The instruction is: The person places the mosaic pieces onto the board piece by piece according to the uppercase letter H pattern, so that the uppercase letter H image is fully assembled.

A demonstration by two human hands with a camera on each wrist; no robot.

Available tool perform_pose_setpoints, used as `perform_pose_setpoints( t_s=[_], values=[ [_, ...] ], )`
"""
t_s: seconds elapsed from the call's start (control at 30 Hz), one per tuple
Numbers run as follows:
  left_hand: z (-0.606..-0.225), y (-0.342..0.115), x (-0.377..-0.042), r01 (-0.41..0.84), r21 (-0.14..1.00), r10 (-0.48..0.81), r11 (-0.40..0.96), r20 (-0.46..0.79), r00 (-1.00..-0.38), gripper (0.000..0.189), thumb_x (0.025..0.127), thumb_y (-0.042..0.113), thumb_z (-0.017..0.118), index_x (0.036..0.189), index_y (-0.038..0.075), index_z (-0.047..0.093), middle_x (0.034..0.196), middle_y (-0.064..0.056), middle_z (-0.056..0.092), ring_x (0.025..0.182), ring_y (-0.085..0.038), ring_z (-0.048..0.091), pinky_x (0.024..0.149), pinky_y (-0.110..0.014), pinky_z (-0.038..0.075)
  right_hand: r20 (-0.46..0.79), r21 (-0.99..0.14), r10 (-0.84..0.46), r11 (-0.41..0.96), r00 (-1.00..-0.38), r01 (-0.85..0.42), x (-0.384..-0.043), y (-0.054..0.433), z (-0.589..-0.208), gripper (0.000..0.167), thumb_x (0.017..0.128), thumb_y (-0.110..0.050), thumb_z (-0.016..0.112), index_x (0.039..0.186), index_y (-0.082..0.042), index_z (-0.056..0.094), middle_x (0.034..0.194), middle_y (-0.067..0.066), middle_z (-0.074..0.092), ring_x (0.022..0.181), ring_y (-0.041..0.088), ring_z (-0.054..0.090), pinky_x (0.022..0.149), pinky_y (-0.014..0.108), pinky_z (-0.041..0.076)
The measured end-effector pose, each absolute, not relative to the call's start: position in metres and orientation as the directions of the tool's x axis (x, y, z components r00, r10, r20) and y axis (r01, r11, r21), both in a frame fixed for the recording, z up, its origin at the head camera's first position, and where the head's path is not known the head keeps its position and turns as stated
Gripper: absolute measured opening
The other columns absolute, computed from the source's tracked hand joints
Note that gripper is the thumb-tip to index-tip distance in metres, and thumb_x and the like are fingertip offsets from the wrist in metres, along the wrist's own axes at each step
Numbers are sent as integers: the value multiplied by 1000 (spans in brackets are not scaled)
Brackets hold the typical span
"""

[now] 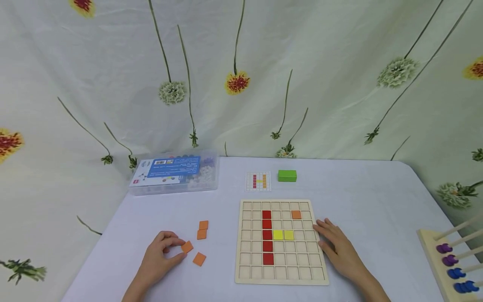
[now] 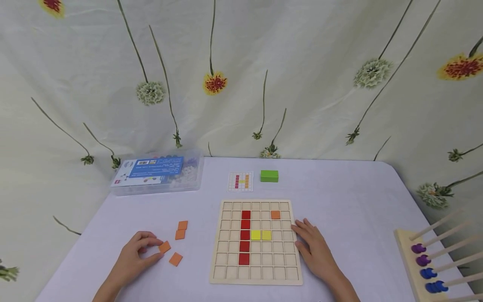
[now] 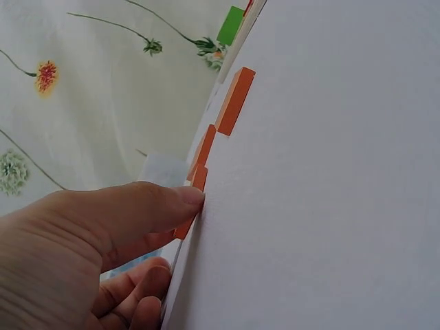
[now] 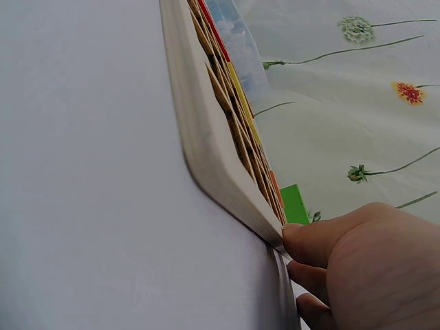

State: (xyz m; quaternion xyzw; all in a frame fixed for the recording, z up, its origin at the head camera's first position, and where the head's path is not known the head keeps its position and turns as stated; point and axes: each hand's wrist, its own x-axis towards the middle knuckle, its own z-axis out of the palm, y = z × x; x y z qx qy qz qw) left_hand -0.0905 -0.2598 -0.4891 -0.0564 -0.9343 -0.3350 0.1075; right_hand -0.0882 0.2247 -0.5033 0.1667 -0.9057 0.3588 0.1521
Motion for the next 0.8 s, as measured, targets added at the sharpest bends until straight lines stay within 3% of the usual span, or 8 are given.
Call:
perform_pose_setpoints(
  t_s=[0.4,0.6,0.8],
  values=[
    [-493,-259,-89,196,628,9,753,289,-957,31,66,-1,83,90,15,72,89,9,63,76,-1,52,67,-16,44,396,-604,-194,682,-897,-414,-88,225,-503,40,89,-6,66,129,-7,62,137,17,57,141,-13,17,110,3,3],
    [-491,-257,-89,181,649,-11,739,281,-960,30,69,-1,80,94,13,70,83,9,64,72,-1,52,67,-15,44,389,-597,-193,692,-901,-406,-87,226,-503,40,90,-7,66,129,-7,62,138,17,57,145,13,31,111,3,3],
    [-479,-249,-91,213,664,17,716,288,-957,30,70,-2,79,95,12,71,80,10,63,73,-3,54,68,-17,48,369,-604,-193,693,-909,-393,-88,225,-500,39,90,-8,65,129,-6,62,139,16,56,140,30,37,110,3,3]
  ],
)
